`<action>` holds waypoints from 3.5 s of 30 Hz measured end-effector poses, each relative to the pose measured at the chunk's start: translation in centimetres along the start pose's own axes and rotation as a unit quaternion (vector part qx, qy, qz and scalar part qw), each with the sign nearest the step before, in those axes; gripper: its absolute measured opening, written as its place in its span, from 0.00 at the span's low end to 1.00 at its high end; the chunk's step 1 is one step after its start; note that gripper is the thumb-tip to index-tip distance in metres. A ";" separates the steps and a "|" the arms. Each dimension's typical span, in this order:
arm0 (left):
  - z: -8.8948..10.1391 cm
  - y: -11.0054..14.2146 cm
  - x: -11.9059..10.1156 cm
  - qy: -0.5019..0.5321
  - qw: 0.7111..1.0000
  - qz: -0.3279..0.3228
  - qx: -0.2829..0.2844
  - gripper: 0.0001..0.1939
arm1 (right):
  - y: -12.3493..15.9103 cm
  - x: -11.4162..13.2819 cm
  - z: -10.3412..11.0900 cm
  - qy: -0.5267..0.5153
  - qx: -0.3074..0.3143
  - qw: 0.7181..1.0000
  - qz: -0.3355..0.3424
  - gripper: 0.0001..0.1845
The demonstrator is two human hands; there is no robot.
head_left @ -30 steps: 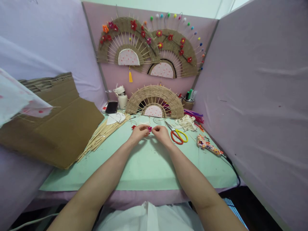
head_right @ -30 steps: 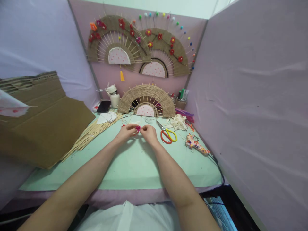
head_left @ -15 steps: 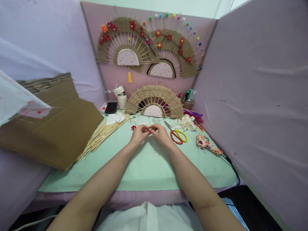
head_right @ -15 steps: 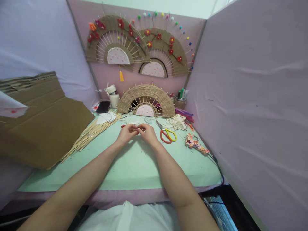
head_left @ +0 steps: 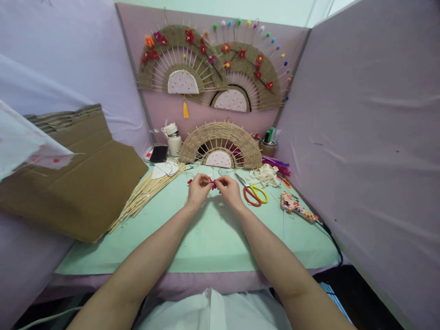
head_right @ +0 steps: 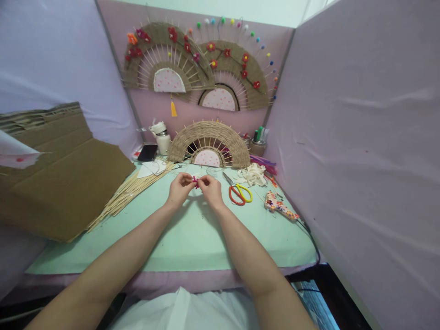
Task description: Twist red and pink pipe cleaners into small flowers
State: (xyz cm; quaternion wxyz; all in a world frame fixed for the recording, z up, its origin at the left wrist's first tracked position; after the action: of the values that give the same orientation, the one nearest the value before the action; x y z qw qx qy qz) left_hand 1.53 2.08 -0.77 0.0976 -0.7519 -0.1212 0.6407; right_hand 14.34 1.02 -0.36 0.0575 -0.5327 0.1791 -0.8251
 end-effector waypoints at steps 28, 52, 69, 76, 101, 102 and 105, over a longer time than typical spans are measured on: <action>1.5 -0.9 -1.3 0.335 0.907 0.228 0.117 0.12 | 0.6 2.5 1.5 0.051 -0.006 0.981 0.189 0.09; 2.2 -0.8 -1.5 0.194 0.900 0.220 0.322 0.10 | 0.1 0.1 1.9 -0.259 0.332 0.860 -0.290 0.07; 2.1 -1.5 -0.6 0.321 0.897 0.278 0.126 0.07 | 0.0 1.1 1.9 0.154 -0.033 0.972 0.173 0.08; 2.0 -1.1 -0.3 0.284 0.888 0.317 0.174 0.08 | -0.5 1.0 2.2 0.098 -0.057 0.989 0.093 0.08; 1.5 -1.2 0.2 0.218 0.945 0.240 0.052 0.08 | -0.4 0.6 1.5 0.068 -0.057 0.996 -0.028 0.12; 1.4 -1.2 0.3 0.213 0.947 0.236 0.047 0.09 | -0.3 0.9 1.4 0.066 -0.040 0.997 -0.021 0.11; 1.2 -0.8 0.3 0.204 0.952 0.226 0.038 0.11 | 0.1 1.4 0.9 0.077 -0.007 0.997 -0.004 0.11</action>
State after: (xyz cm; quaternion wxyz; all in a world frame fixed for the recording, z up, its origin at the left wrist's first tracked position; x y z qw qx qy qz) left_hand 0.38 2.95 -0.96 0.0015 -0.8699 0.0987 0.4832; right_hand 14.60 0.27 1.10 0.0366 -0.4684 0.1865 -0.8628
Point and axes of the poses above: each hand's wrist, its own y-axis away from the middle knuckle, its own z-axis out of the back of the hand, x = y × z, the point moved 2 cm from there along -y, towards the middle knuckle, and after that the axes turned 10 degrees about y, right-handed, at the moved point
